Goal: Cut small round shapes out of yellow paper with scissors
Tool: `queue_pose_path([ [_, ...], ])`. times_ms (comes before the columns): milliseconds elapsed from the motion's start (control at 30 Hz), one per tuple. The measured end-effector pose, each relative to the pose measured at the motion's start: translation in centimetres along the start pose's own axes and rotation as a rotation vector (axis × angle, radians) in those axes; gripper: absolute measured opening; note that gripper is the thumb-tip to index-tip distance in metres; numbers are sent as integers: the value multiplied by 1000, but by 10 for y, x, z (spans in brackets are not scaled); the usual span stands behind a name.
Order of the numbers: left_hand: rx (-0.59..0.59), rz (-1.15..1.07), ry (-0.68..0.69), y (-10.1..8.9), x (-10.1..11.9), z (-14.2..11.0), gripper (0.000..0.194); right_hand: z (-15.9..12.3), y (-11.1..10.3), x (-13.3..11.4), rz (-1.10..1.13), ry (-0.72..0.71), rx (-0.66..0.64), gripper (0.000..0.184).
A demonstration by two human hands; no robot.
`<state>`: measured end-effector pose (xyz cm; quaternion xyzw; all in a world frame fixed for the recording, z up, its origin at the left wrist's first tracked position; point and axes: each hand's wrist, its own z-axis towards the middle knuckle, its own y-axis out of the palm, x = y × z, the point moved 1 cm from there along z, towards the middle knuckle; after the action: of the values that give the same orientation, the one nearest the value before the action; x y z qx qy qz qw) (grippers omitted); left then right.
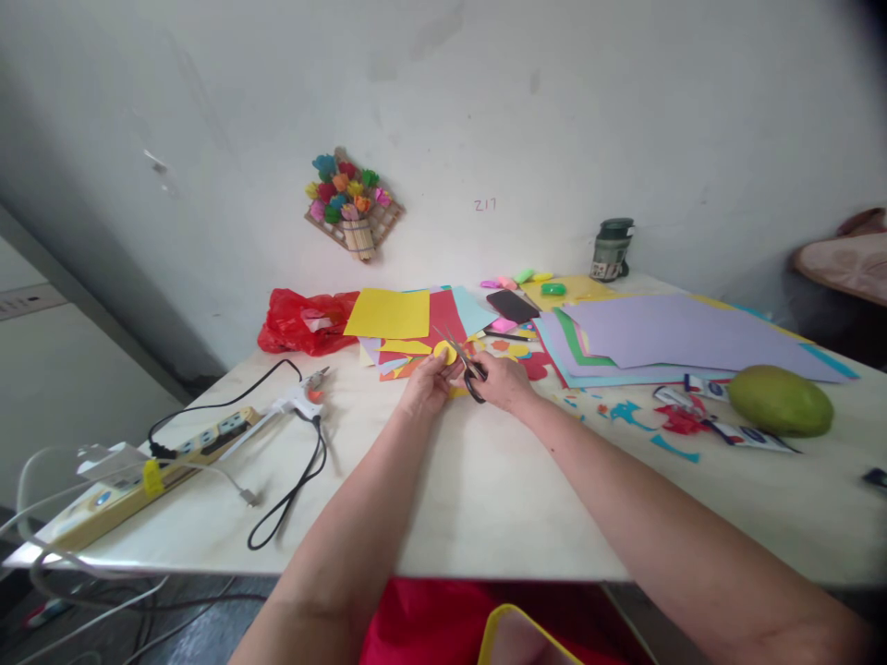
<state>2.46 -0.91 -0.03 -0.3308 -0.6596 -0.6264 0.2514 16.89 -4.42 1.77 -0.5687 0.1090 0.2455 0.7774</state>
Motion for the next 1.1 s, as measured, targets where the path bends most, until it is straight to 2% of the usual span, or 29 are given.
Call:
queue_pose_path([
  [333, 13, 56, 24, -2, 0, 1, 19, 1, 3, 1, -9, -13, 13, 40],
  [1100, 101, -19, -20, 8, 4, -8, 13, 2, 4, 0, -17, -27, 28, 40],
])
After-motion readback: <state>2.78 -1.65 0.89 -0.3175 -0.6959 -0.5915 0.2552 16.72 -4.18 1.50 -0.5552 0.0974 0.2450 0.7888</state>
